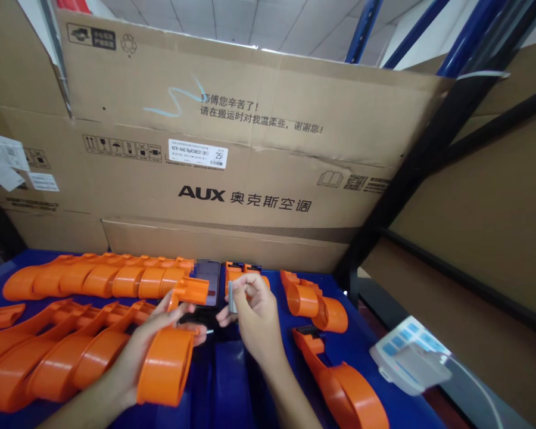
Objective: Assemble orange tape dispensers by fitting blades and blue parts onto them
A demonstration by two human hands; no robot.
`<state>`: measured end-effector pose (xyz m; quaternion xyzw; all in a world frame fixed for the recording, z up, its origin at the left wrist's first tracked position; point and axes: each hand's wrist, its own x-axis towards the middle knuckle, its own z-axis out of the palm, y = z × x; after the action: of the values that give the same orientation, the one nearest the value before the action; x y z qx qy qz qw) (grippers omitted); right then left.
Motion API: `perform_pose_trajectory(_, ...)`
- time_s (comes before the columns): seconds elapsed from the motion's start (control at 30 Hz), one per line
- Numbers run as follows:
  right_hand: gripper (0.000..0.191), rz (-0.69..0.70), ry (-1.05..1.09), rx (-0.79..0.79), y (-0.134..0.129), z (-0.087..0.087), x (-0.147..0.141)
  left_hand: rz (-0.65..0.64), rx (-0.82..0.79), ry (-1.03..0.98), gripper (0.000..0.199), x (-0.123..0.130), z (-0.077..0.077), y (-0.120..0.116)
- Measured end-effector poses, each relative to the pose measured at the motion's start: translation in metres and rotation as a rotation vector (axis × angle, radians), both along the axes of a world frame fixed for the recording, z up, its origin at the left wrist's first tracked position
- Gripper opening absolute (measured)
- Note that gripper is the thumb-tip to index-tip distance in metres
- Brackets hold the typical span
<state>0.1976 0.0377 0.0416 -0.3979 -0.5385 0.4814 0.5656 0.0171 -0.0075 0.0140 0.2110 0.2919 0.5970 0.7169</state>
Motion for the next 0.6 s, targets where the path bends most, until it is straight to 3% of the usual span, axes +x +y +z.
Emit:
perform_pose_trajectory(0.2,0.023,-0.113,-0.123,0.185,0.001,-0.004,0.002,-0.052,0.036,0.068,0.038,0.001,0.002,-0.002)
perform_pose_trajectory(0.4,0.014,-0.040,-0.087,0.260,0.005,-0.009,0.006,-0.061,0.108,0.112,0.036,0.003,0.000,-0.001)
perform_pose_trajectory(0.6,0.042,-0.093,0.090,0.182,0.004,-0.015,-0.003,-0.065,0.096,0.122,0.035,0.003,-0.003,0.001)
